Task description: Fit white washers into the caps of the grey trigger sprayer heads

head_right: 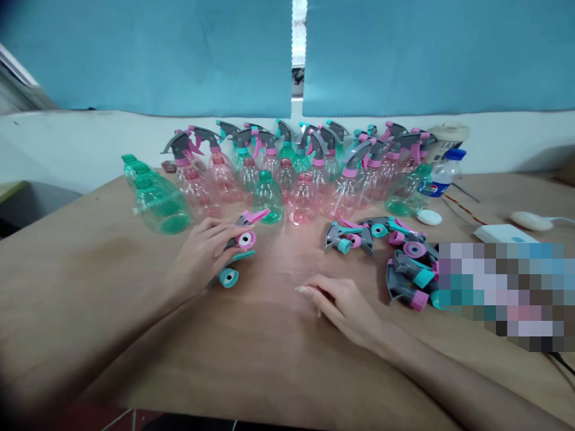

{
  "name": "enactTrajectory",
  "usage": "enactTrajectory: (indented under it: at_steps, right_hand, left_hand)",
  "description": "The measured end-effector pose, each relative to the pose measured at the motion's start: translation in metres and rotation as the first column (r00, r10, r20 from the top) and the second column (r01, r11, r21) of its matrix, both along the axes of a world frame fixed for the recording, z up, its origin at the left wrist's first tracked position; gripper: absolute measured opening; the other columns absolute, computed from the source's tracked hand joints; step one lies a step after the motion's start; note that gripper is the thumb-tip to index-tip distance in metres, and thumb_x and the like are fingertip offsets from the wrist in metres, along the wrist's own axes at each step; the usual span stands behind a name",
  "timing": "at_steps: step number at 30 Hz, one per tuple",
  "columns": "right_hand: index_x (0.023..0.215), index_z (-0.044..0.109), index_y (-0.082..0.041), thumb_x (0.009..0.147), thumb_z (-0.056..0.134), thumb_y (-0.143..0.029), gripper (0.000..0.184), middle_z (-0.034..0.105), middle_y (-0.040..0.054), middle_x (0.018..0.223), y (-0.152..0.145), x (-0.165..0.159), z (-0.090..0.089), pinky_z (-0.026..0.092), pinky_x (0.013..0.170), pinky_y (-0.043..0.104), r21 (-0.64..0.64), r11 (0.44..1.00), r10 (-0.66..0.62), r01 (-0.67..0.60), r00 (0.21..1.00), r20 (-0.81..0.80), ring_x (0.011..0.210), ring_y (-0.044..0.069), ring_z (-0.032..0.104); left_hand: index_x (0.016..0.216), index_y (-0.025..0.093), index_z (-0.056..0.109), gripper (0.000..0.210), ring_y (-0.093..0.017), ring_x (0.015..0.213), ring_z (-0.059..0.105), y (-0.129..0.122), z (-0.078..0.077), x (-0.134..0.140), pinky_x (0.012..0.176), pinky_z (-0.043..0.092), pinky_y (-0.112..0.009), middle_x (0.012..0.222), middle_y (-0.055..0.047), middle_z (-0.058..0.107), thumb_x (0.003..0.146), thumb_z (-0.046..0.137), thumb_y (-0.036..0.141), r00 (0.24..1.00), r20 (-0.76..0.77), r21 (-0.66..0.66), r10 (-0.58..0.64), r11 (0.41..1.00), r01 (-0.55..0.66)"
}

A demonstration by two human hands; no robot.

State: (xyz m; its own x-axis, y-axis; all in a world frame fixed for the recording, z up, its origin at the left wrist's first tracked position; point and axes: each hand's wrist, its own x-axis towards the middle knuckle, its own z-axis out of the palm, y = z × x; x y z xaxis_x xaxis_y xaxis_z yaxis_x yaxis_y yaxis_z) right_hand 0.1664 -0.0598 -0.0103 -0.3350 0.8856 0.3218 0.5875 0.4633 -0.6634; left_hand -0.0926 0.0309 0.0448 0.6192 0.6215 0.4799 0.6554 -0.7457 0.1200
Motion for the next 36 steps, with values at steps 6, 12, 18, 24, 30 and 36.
enactTrajectory:
  at_steps: [6,12,18,24,30,36]
  right_hand:
    - [0.078,0.066,-0.017,0.097,0.037,-0.038,0.040,0.056,-0.0025,0.052,0.001,-0.002,0.002,0.039,0.050,0.022,0.063,0.998,-0.015,0.016,1.000,-0.008,0.048,0.010,0.054]
    - [0.075,0.064,-0.016,0.096,0.039,-0.039,0.040,0.055,-0.0033,0.052,0.002,-0.002,0.000,0.038,0.053,0.022,0.061,0.998,-0.001,0.002,1.000,-0.012,0.051,0.010,0.054]
    - [0.063,0.058,-0.016,0.096,0.040,-0.037,0.043,0.055,-0.0027,0.054,0.000,-0.006,0.000,0.036,0.053,0.021,0.112,0.993,0.043,-0.043,0.999,0.002,0.051,0.009,0.051]
    - [0.062,0.059,-0.016,0.094,0.042,-0.032,0.040,0.053,-0.0019,0.053,-0.002,-0.006,0.001,0.033,0.050,0.022,0.204,0.979,0.033,-0.017,0.997,-0.073,0.048,0.009,0.047]
    - [0.065,0.063,-0.014,0.093,0.043,-0.031,0.038,0.054,-0.0020,0.051,0.013,0.006,0.002,0.033,0.048,0.021,0.222,0.967,-0.088,0.127,0.980,-0.177,0.045,0.008,0.043]
    - [0.063,0.062,-0.015,0.093,0.044,-0.032,0.039,0.052,-0.0028,0.050,0.018,0.008,-0.001,0.035,0.050,0.021,0.202,0.966,-0.117,0.161,0.970,-0.214,0.046,0.008,0.043]
  left_hand:
    - [0.127,0.021,0.051,0.033,-0.025,0.106,0.052,0.015,-0.013,-0.001,0.083,0.035,-0.035,0.120,-0.007,0.062,0.094,0.049,0.026,0.941,-0.326,-0.030,0.094,0.993,-0.110]
    - [0.111,0.024,0.063,0.028,-0.023,0.105,0.056,0.014,-0.010,0.011,0.087,0.033,-0.035,0.108,-0.005,0.067,0.097,0.040,0.034,0.918,-0.388,-0.056,0.085,0.992,-0.115]
    - [0.116,0.021,0.058,0.029,-0.024,0.102,0.056,0.003,0.008,0.040,0.089,0.035,-0.038,0.108,-0.008,0.066,0.094,0.044,0.034,0.941,-0.328,-0.035,0.077,0.995,-0.094]
    - [0.104,0.019,0.063,0.021,-0.019,0.095,0.057,0.003,0.002,0.111,0.081,0.044,-0.030,0.101,-0.005,0.064,0.092,0.047,0.016,0.910,-0.339,-0.116,-0.238,0.971,0.211]
    - [0.111,0.010,0.058,0.024,-0.023,0.100,0.054,0.023,-0.027,0.166,0.085,0.045,-0.034,0.106,-0.011,0.063,0.088,0.055,0.017,0.909,-0.299,-0.083,-0.290,0.957,0.278]
    - [0.119,0.011,0.052,0.032,-0.024,0.106,0.052,0.032,-0.046,0.169,0.090,0.043,-0.039,0.115,-0.013,0.060,0.088,0.053,0.017,0.881,-0.280,-0.093,-0.382,0.924,0.371]
